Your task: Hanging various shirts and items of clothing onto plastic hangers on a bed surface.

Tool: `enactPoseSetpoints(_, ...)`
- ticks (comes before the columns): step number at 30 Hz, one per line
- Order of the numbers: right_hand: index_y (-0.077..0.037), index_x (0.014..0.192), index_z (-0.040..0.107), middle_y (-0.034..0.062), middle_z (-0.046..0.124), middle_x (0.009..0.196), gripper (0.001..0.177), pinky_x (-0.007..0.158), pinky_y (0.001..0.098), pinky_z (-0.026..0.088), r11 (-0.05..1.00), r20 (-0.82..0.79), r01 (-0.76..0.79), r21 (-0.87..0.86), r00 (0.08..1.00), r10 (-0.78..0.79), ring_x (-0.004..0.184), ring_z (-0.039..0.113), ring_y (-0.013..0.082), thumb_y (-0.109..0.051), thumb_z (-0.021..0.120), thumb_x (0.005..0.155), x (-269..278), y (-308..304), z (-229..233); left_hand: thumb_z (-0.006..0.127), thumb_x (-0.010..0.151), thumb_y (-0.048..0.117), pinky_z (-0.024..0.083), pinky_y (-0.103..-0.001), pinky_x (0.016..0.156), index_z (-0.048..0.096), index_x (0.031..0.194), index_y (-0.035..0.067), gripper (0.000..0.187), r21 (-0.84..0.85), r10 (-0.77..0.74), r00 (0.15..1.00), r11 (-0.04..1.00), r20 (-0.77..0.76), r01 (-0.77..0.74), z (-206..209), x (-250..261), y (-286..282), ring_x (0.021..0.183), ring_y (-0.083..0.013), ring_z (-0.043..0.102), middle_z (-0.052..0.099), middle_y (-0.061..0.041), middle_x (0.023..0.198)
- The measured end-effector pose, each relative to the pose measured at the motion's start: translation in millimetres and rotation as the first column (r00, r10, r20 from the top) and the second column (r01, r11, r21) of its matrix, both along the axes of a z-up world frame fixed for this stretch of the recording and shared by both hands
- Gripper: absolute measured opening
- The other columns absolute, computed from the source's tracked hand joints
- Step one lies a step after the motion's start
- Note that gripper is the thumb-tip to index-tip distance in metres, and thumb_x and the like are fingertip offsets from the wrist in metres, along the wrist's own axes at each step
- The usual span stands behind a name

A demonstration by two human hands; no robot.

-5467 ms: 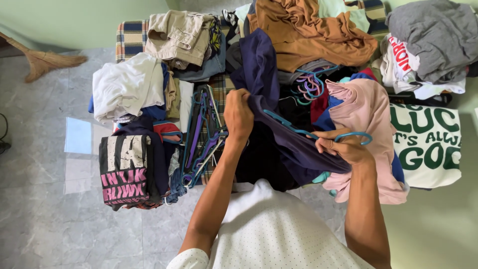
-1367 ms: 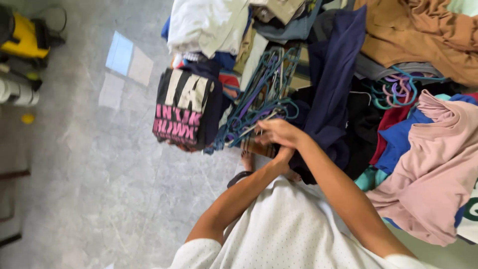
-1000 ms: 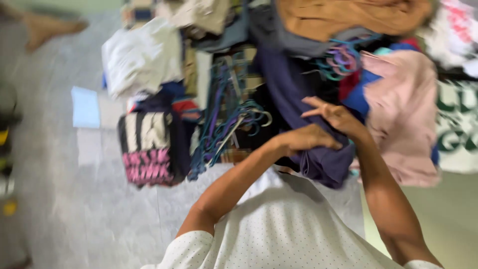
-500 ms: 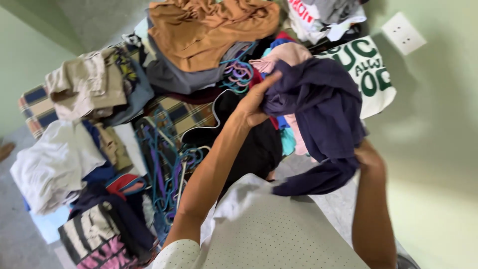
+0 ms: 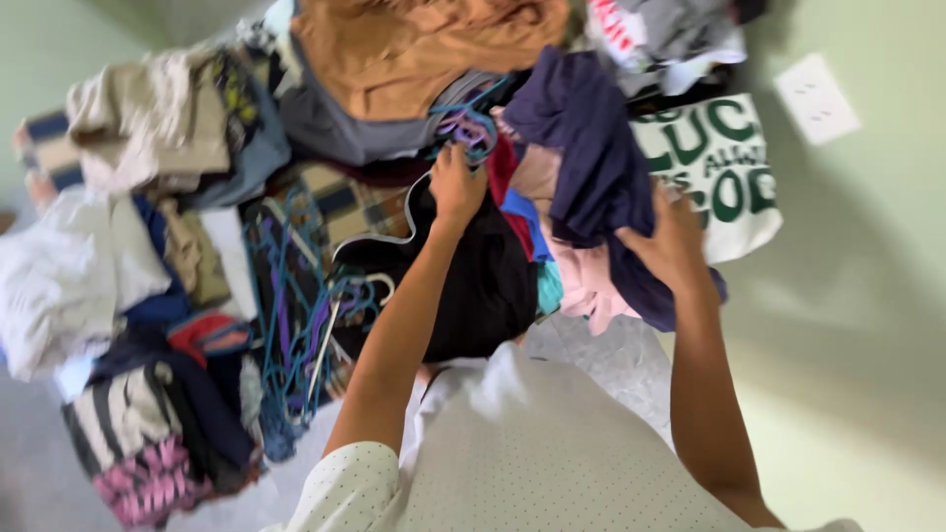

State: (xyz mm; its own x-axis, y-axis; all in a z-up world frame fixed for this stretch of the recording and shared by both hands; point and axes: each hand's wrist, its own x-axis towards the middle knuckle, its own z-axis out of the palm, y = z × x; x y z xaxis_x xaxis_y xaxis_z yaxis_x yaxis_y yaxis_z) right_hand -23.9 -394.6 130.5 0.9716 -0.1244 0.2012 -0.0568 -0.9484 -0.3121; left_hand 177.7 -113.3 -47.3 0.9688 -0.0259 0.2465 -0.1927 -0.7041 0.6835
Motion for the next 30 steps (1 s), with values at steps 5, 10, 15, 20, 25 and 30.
enactPoseSetpoints(5,-0.001,0.128,0.065,0.0169,0.066,0.130,0.029,0.102,0.0388,0.053,0.901,0.351,-0.131,0.414,0.936,-0.025,0.120,0.065,0.0305,-0.002,0.069,0.100,-10.4,77.5,64.6,0.082,0.075,0.030,0.034,-0.063,0.107,0.035,0.150,0.006,0.092,0.385,0.120,0.946,0.923,-0.300,0.005,-54.7,-69.9,96.2,0.131,-0.0528,0.040,0.034,-0.029,0.152)
enactPoseSetpoints(10,0.000,0.109,0.071,0.0105,0.073,0.112,0.012,0.077,0.0271,0.055,0.689,0.215,-0.316,0.653,0.949,0.232,0.091,0.070,0.0171,-0.002,0.067,0.098,2.4,139.3,38.4,0.084,0.077,0.035,0.035,-0.062,0.095,0.024,0.156,0.002,0.104,0.501,0.137,0.926,0.863,-0.352,0.063,-18.9,-96.3,141.6,0.126,-0.0508,0.042,0.030,-0.035,0.153)
enactPoseSetpoints(15,-0.003,0.109,0.073,0.0066,0.075,0.107,0.014,0.071,0.0274,0.055,0.708,-0.013,-0.287,0.645,0.923,0.385,0.087,0.072,0.0173,-0.006,0.067,0.096,17.2,164.8,-15.3,0.071,0.093,0.027,0.041,-0.053,0.103,0.066,0.108,0.006,0.027,0.541,0.190,0.940,0.841,-0.283,-0.007,-53.6,-103.7,169.2,0.116,-0.0374,0.055,0.069,-0.013,0.112)
enactPoseSetpoints(20,-0.003,0.122,0.067,0.0100,0.074,0.112,0.030,0.079,0.0335,0.056,0.706,-0.047,-0.279,0.651,0.913,0.405,0.097,0.073,0.0221,-0.009,0.069,0.092,43.2,164.5,-69.1,0.070,0.080,0.018,0.039,-0.054,0.093,0.065,0.104,0.006,0.027,0.327,0.143,0.990,0.935,-0.001,-0.134,36.8,-114.8,180.1,0.102,-0.0379,0.054,0.068,-0.012,0.102)
enactPoseSetpoints(25,-0.005,0.131,0.063,0.0152,0.071,0.115,0.045,0.083,0.0392,0.057,0.759,-0.175,-0.209,0.616,0.904,0.391,0.097,0.072,0.0284,-0.009,0.071,0.087,77.8,178.8,-102.8,0.069,0.080,0.015,0.042,-0.055,0.094,0.065,0.111,0.010,0.032,0.290,0.203,0.979,0.936,0.017,-0.199,75.2,-118.4,206.6,0.106,-0.0374,0.055,0.068,-0.011,0.106)
enactPoseSetpoints(30,-0.007,0.126,0.067,0.0196,0.071,0.119,0.042,0.093,0.0419,0.054,0.801,0.022,-0.282,0.528,0.948,0.319,0.107,0.069,0.0350,-0.010,0.073,0.084,109.6,204.5,-130.4,0.083,0.063,0.015,0.044,-0.061,0.091,0.067,0.121,0.004,0.061,0.230,0.121,0.991,0.964,0.058,-0.131,90.2,-117.2,222.2,0.118,-0.0512,0.049,0.057,-0.032,0.128)
